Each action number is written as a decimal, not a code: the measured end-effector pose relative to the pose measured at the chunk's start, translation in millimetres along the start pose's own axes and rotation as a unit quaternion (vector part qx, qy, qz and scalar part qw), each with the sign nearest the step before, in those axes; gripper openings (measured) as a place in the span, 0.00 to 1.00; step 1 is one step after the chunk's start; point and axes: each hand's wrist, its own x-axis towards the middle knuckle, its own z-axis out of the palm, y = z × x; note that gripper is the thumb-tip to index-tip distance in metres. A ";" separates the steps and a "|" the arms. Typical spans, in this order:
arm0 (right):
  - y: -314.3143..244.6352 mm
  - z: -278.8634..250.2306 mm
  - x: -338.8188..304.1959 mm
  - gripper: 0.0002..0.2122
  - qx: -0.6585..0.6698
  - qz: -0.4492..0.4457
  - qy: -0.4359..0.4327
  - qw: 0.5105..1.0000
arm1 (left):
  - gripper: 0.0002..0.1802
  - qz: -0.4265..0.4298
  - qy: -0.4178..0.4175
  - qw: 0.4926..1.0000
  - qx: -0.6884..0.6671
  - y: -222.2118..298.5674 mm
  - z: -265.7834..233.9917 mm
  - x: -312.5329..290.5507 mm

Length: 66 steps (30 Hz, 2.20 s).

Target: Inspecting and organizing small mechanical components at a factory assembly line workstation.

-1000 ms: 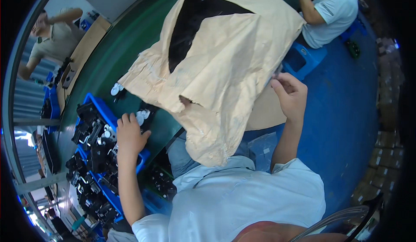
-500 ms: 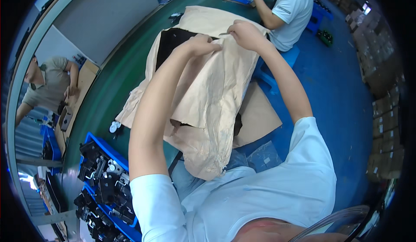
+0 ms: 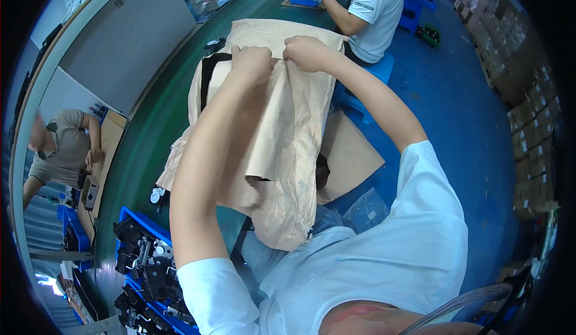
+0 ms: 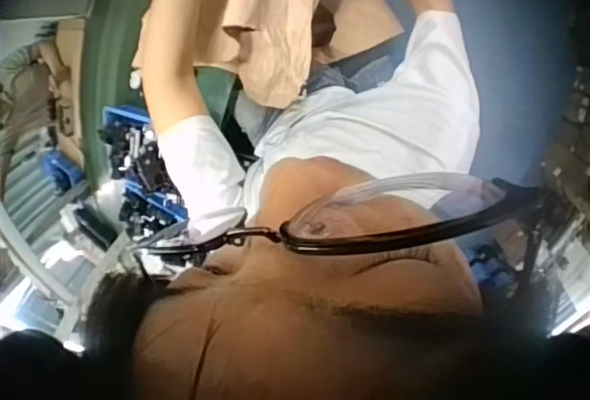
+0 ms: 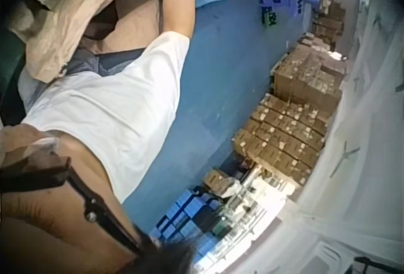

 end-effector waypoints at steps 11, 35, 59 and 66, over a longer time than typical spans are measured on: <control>3.6 -3.2 -57.2 0.08 -0.051 0.078 0.002 0.996 | 0.05 0.086 0.100 0.985 0.110 -5.9 -29.3 1.9; 0.3 57.4 -121.1 0.12 -0.003 0.224 0.171 0.960 | 0.07 0.123 0.196 0.945 0.233 37.7 -52.6 -9.4; -183.3 -18.8 -203.1 0.10 0.186 -0.067 0.222 0.955 | 0.22 -0.312 0.173 0.876 -0.324 67.2 7.2 -249.5; -189.6 -20.4 -177.5 0.10 0.085 -0.083 0.231 0.966 | 0.13 -0.190 0.262 0.882 -0.343 70.0 1.4 -250.9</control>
